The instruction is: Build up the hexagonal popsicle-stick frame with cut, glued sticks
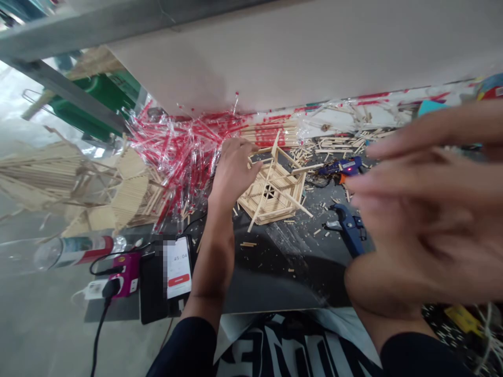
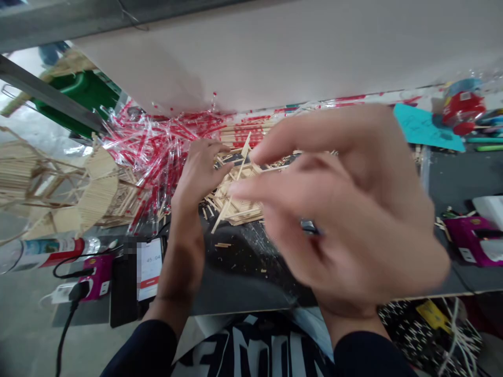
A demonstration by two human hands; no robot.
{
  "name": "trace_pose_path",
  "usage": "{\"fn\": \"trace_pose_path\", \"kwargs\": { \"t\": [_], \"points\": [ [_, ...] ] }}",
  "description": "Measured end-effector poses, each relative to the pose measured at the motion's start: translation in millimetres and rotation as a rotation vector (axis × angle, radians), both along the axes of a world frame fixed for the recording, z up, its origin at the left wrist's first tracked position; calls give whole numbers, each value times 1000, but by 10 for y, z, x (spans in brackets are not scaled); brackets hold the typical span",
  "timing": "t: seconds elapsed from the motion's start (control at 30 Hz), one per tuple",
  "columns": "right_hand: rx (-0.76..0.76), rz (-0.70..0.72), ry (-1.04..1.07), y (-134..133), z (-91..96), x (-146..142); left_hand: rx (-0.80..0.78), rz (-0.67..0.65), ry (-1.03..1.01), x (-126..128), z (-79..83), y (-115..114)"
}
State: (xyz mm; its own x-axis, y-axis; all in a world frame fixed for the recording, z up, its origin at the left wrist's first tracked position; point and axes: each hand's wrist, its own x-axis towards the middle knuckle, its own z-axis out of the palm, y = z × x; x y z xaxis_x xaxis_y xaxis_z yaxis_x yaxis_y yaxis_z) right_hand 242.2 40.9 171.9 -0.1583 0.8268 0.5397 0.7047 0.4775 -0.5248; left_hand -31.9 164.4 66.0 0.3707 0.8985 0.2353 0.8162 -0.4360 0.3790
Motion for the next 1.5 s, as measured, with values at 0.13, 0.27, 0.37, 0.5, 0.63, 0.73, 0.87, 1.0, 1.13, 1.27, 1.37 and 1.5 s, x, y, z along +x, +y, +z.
{"fn": "trace_pose_path", "kwargs": {
  "t": [0.13,0.27,0.37,0.5,0.63,0.73,0.87,1.0,1.13,1.27,1.37,1.5],
  "points": [
    [220,-55,85,352,-180,-107,38,4,-51,-7,-29,-10],
    [119,-22,92,573,-486,-294,36,-18,-54,2,-16,-15],
    [-10,52,79,710,-634,-329,43,-45,-34,3,7,-19],
    [-139,72,58,837,-769,-416,34,-61,-31,-12,28,-17],
    [-228,67,19,926,-898,-569,43,-69,-62,-31,26,-20],
    [-248,73,11,972,-972,-665,47,-90,-88,-35,10,-27],
    [-255,75,13,1019,-1029,-746,35,-100,-91,-25,4,-28],
    [-264,47,-45,1071,-1045,-781,5,-114,-98,-22,41,-32],
    [-280,69,-110,1097,-1036,-799,-19,-124,-94,-17,76,-44],
    [-270,50,-129,1098,-1051,-814,-18,-127,-106,-6,75,-38],
    [-272,37,-129,1104,-1075,-824,-14,-118,-110,-4,65,-24],
    [-274,6,-124,1097,-1088,-849,-14,-110,-107,-8,59,-14]
  ]
}}
